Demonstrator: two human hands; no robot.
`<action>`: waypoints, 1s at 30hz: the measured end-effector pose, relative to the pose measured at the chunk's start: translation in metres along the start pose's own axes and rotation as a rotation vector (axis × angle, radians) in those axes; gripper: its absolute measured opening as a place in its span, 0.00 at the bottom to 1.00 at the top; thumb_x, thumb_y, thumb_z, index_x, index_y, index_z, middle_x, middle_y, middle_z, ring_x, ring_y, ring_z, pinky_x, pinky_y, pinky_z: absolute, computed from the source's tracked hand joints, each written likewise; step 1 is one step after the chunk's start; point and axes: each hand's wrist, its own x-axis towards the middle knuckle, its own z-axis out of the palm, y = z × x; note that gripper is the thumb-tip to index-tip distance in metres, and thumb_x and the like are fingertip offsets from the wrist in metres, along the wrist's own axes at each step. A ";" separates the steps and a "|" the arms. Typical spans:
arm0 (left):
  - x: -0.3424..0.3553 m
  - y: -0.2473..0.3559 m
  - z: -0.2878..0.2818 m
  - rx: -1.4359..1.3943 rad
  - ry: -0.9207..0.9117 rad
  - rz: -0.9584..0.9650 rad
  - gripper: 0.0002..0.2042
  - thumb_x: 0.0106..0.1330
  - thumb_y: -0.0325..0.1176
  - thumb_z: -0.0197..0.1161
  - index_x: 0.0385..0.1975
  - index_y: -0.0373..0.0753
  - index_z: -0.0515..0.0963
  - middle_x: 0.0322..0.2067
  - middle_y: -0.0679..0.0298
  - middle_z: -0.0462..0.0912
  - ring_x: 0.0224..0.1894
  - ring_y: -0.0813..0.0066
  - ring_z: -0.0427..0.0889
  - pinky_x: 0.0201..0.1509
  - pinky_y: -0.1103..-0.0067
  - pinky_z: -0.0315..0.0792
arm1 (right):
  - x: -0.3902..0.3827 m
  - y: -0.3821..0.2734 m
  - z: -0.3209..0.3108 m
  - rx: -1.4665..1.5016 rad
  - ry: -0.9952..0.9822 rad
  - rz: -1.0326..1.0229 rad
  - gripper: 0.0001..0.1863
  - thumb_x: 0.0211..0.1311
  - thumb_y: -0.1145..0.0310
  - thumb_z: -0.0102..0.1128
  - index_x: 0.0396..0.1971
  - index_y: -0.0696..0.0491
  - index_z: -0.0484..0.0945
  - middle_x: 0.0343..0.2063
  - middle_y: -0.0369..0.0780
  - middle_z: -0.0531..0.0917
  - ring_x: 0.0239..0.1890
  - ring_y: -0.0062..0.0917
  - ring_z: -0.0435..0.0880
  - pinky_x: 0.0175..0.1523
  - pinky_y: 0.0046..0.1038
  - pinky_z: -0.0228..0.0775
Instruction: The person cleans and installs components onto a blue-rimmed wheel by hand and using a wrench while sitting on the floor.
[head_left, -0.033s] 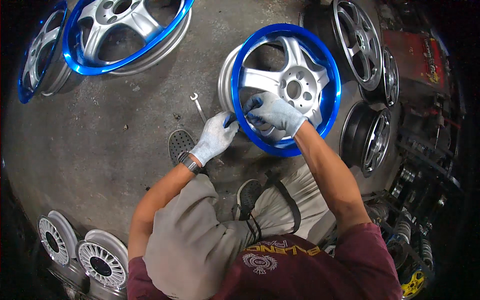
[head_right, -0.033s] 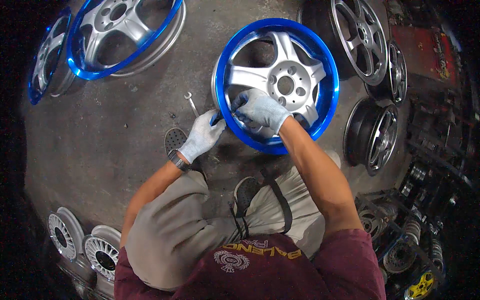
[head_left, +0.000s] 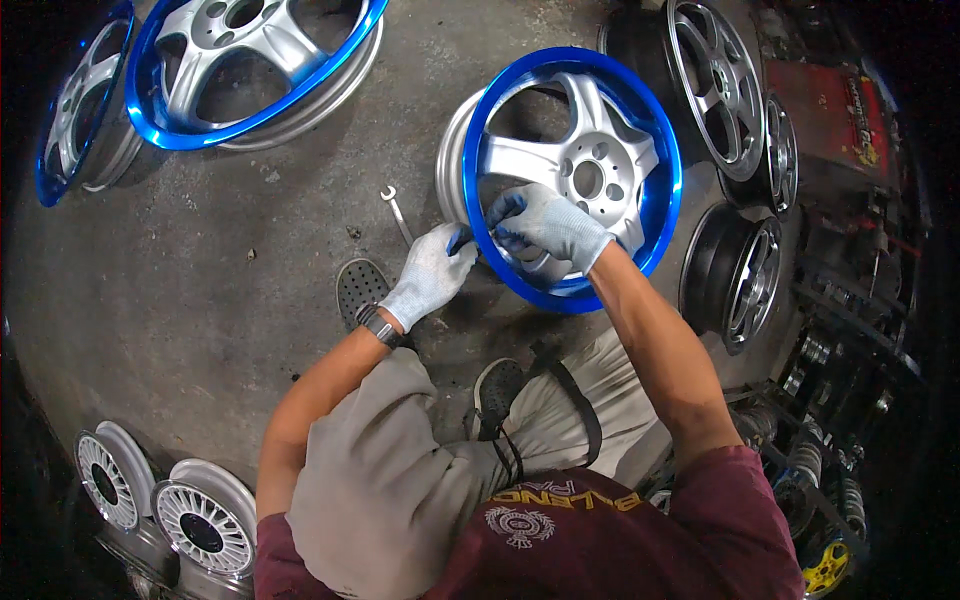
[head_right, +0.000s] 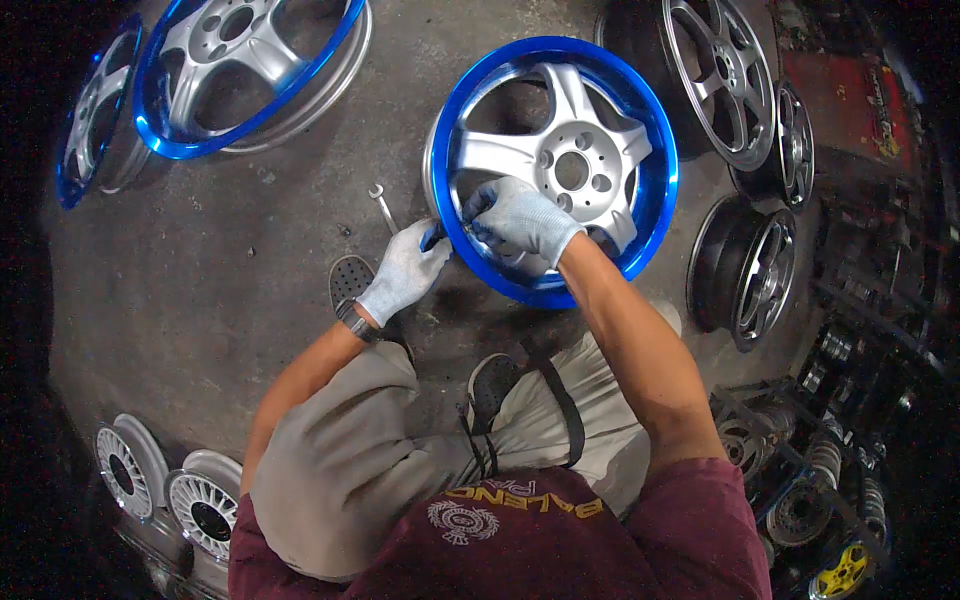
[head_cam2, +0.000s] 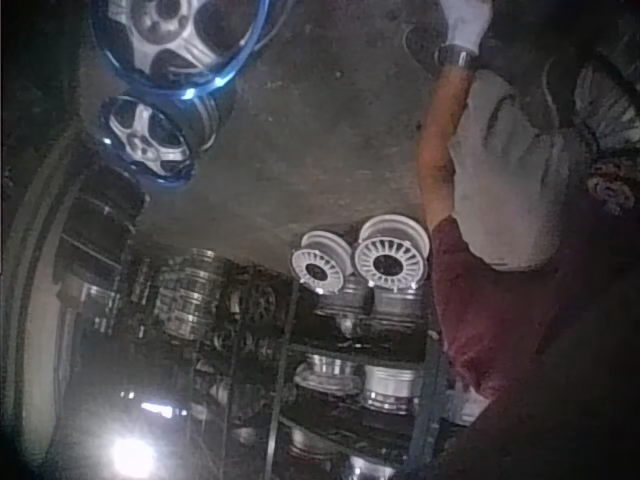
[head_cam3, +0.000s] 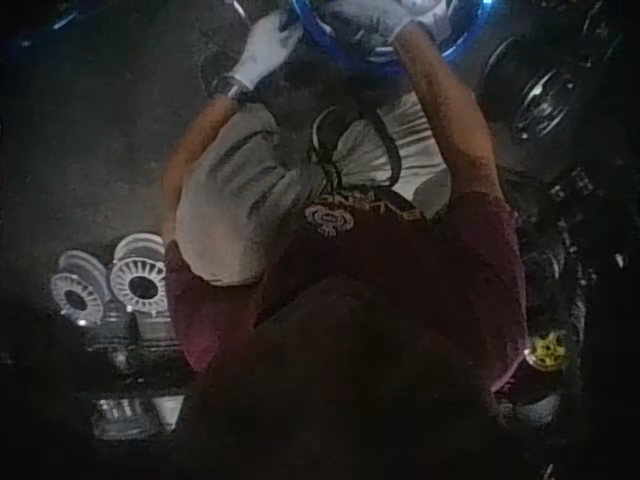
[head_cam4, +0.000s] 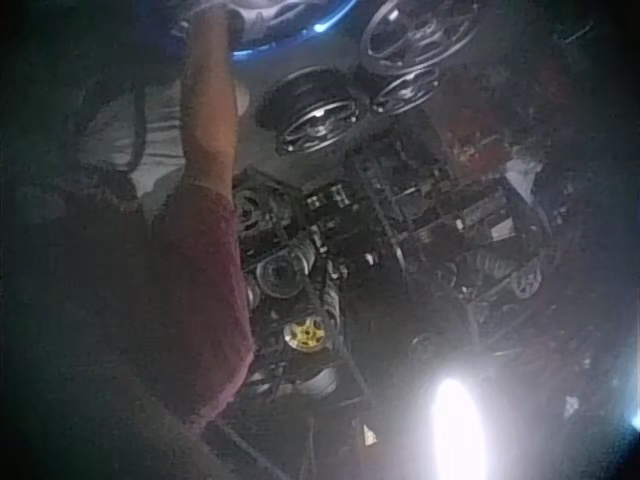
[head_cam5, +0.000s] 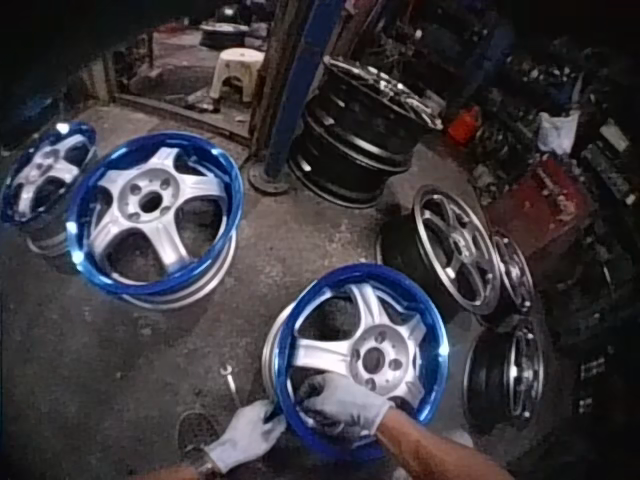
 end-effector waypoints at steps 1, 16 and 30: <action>0.000 0.000 0.000 0.005 0.002 0.006 0.09 0.67 0.32 0.60 0.38 0.32 0.79 0.35 0.44 0.81 0.42 0.43 0.81 0.47 0.60 0.74 | 0.001 0.001 0.000 0.000 0.000 0.000 0.11 0.57 0.73 0.61 0.37 0.62 0.84 0.29 0.40 0.86 0.29 0.19 0.82 0.38 0.23 0.77; 0.000 -0.004 0.000 0.032 0.002 0.089 0.11 0.68 0.34 0.61 0.40 0.31 0.78 0.34 0.47 0.81 0.39 0.50 0.82 0.44 0.64 0.74 | 0.004 0.008 0.001 0.050 0.016 -0.041 0.11 0.56 0.71 0.62 0.36 0.62 0.85 0.23 0.41 0.86 0.24 0.22 0.83 0.35 0.26 0.79; 0.001 0.000 0.001 0.032 0.001 -0.002 0.10 0.66 0.33 0.60 0.37 0.32 0.79 0.36 0.43 0.81 0.44 0.43 0.81 0.48 0.59 0.73 | 0.001 -0.001 0.000 -0.145 0.019 -0.003 0.14 0.59 0.67 0.62 0.39 0.61 0.85 0.28 0.41 0.87 0.29 0.21 0.84 0.38 0.27 0.77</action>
